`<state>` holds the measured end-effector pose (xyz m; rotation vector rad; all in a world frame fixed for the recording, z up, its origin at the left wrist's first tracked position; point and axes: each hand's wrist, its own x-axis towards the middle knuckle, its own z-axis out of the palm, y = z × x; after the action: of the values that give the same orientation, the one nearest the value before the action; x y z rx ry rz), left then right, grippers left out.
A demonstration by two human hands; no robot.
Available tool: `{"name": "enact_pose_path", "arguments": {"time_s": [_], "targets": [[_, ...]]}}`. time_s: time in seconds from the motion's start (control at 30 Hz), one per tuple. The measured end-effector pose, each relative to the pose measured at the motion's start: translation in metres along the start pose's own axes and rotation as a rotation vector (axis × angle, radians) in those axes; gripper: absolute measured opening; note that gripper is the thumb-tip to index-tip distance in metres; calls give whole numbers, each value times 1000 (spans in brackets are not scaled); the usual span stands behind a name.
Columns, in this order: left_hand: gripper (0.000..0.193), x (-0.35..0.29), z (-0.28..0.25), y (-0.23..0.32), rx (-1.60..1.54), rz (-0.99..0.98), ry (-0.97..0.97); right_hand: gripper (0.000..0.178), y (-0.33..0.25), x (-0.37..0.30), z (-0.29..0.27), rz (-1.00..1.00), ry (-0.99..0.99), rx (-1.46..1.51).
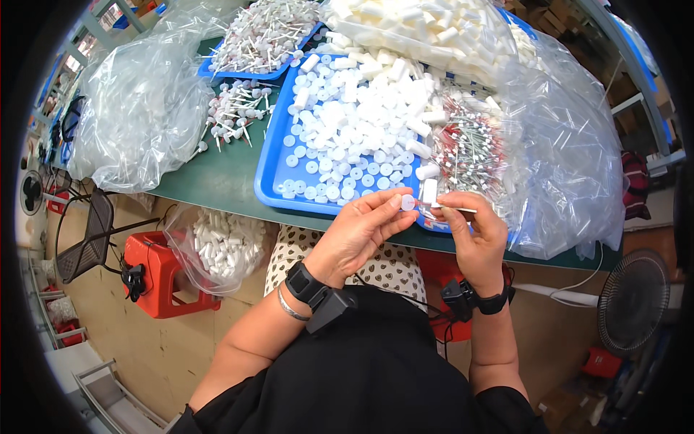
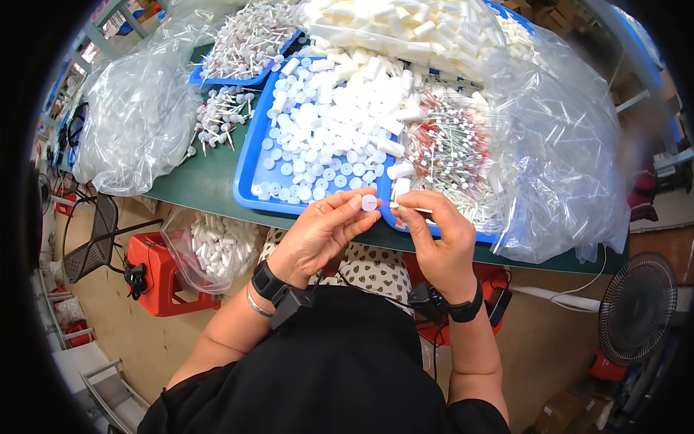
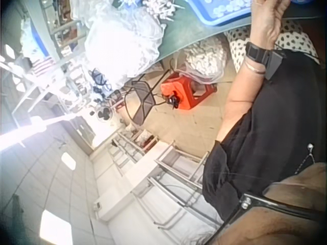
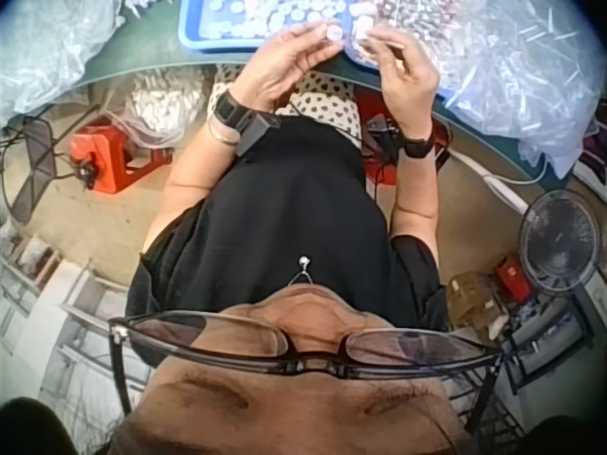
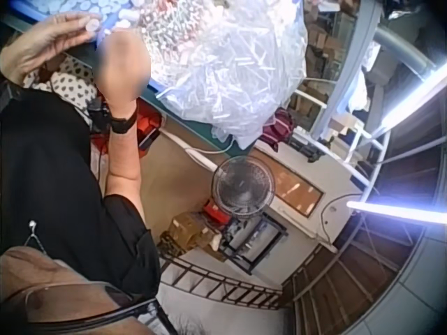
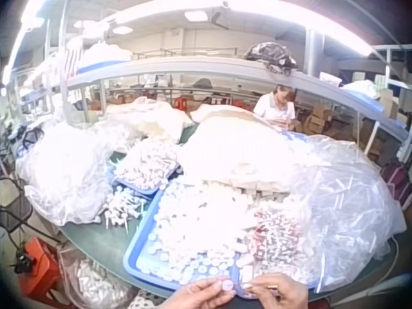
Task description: The person sits at a workbench and repeatedly picks up small white plastic caps and thin metal rods. They insert the rods into the caps and place the assembled units into a blue tray. The process is repetitive and involves handling small parts by hand.
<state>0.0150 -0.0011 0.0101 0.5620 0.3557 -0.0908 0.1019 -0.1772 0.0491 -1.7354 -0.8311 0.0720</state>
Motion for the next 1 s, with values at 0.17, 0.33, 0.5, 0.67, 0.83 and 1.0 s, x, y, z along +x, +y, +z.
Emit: {"name": "enact_pose_path", "arguments": {"time_s": [0.17,0.33,0.5,0.67,0.83,1.0], "targets": [[33,2,-3,-4,63,-21,-65,10,-2,-3,4,-52,-64,-67],[32,1,-2,-4,17,-22,-42,12,-2,-1,-1,-57,-107,-234],[33,3,-4,-9,-29,-1,-31,8,-6,3,1,-317,-124,-595],[33,6,-10,-23,-75,-18,-80,10,0,-8,15,299,-77,-30],[34,4,-1,-19,-51,-49,-57,15,3,-12,16,438,-81,115],[36,4,-4,-2,104,146,12,18,13,-12,2,361,-69,-53]]}}
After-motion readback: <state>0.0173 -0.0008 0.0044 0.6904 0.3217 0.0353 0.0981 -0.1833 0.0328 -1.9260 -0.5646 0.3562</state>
